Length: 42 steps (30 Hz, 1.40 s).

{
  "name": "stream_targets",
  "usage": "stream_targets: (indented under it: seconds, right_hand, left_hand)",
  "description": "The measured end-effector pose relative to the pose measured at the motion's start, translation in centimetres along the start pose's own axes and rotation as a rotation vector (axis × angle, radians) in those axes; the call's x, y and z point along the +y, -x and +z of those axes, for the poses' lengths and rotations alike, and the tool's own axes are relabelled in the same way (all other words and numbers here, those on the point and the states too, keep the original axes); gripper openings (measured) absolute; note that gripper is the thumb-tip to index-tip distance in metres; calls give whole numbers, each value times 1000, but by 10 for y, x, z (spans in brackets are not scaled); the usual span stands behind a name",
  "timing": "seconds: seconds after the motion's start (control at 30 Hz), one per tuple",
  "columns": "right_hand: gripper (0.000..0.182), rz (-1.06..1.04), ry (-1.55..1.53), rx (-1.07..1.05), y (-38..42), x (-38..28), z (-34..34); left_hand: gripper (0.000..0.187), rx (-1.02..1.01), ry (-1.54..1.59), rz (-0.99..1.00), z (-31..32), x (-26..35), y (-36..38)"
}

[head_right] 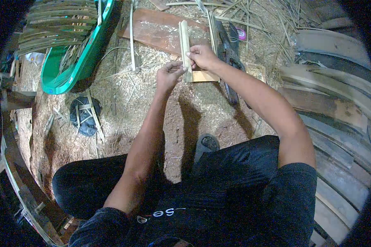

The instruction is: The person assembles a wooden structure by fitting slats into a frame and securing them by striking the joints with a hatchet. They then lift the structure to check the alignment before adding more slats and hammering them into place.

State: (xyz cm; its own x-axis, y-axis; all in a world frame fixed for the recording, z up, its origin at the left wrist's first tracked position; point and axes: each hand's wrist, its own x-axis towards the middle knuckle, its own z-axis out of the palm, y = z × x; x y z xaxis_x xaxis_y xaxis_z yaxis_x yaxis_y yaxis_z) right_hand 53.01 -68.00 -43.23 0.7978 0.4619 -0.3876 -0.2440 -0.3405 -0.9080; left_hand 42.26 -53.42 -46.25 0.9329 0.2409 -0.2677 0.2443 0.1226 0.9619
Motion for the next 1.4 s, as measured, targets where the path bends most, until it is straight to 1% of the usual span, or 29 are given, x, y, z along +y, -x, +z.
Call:
stream_targets:
  seconds: [0.17, 0.27, 0.4, 0.47, 0.5, 0.6, 0.7, 0.87, 1.1, 1.2, 1.3, 1.33, 1.37, 1.4]
  right_hand:
    - [17, -20, 17, -27, -3, 2, -1]
    - [17, 3, 27, -37, -3, 3, -2]
    - [17, 35, 25, -35, 3, -5, -2]
    - [17, -1, 25, -23, 1, -3, -1]
    - [17, -1, 26, -18, 0, -2, 0]
    - [17, -2, 13, -15, 0, -1, 0]
    - [18, 1, 7, -21, 0, -3, 0]
    - [18, -3, -9, -44, -5, 5, -2]
    - [16, -2, -6, -14, -2, 3, 0]
    - [16, -13, -7, -17, -2, 3, 0]
    - [17, -12, 1, 18, 0, 1, 4]
    - [17, -17, 1, 54, 2, 1, 5]
    - [17, -21, -25, 24, 5, 1, 3]
    - [16, -9, -58, 38, 8, 1, 3]
  left_hand:
    - [35, -12, 7, -3, 0, 10, 6]
    - [36, -16, 0, 29, 0, 3, 3]
    - [36, -11, 30, 6, 0, -2, 3]
    - [37, -11, 56, -16, 1, 0, 4]
    - [36, -8, 13, 16, 0, 0, 4]
    - [34, -18, 46, -7, 0, 0, 4]
    - [32, -19, 100, 20, 1, 0, 7]
    - [32, -20, 46, 24, 0, 1, 6]
    - [33, -24, 46, 46, 1, -3, 5]
    - [32, -38, 45, 32, 0, -3, 4]
    - [32, -24, 107, 9, 0, -2, 7]
    - [30, -14, 107, 8, 3, -6, 2]
    - [28, -5, 105, 0, 3, -10, 1]
    - [27, 9, 100, -10, 4, -6, 3]
